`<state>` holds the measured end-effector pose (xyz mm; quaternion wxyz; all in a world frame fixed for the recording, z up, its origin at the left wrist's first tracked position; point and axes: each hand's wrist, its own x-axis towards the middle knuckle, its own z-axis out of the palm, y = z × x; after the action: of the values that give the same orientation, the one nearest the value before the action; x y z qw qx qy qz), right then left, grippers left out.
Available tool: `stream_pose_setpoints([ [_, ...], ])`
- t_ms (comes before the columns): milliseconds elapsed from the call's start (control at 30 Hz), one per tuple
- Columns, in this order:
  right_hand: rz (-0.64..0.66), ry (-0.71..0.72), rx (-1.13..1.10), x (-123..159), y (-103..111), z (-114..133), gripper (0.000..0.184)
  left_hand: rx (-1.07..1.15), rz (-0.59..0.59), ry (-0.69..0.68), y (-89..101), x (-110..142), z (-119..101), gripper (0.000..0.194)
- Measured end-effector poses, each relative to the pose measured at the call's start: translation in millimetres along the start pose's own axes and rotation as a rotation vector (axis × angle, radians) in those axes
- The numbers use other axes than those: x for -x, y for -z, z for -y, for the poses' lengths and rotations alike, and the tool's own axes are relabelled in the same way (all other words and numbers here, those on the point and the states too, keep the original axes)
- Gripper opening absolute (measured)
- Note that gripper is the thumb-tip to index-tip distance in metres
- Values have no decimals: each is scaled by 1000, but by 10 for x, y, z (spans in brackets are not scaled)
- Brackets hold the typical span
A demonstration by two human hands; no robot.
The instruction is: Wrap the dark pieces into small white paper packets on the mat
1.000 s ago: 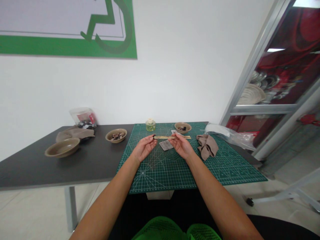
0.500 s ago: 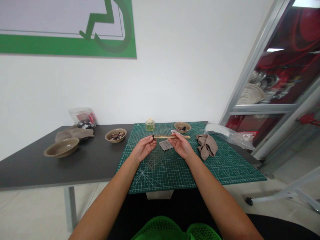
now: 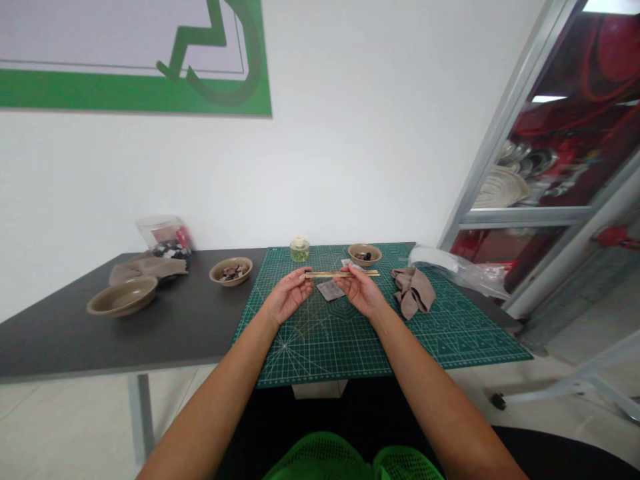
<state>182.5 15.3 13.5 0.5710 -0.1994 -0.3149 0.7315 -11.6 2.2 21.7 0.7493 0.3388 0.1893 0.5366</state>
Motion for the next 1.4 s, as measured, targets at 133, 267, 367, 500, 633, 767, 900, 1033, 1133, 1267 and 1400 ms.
stream_pose_setpoints([
  [133,-9,-3,1,3,-7,2,19,-6,-1,7,-4,3,3,19],
  [267,6,-18,9,0,-2,-3,17,-18,-3,14,-6,4,4,18],
  [367,-14,-3,-11,-9,5,3,17,-16,21,33,-11,6,2,18],
  [500,-49,29,-21,-15,8,15,21,9,49,34,-21,11,-1,17],
  [633,-29,5,-25,-22,8,9,19,-10,28,32,-27,13,0,17],
  [767,-50,2,-42,-36,29,7,17,-3,9,25,-23,10,-7,19],
  [900,-53,6,-62,-41,35,10,18,5,5,16,-22,12,-16,18],
  [1033,-52,-23,-49,-34,16,16,23,31,14,14,-19,17,-20,19],
  [1133,-72,-12,-60,-25,0,25,23,52,35,12,-9,16,-19,19],
  [1267,-39,-36,-43,-13,-19,26,24,49,42,20,-5,16,-17,19],
  [1400,-70,-31,-48,-9,-21,28,28,61,50,22,-12,20,-18,19],
])
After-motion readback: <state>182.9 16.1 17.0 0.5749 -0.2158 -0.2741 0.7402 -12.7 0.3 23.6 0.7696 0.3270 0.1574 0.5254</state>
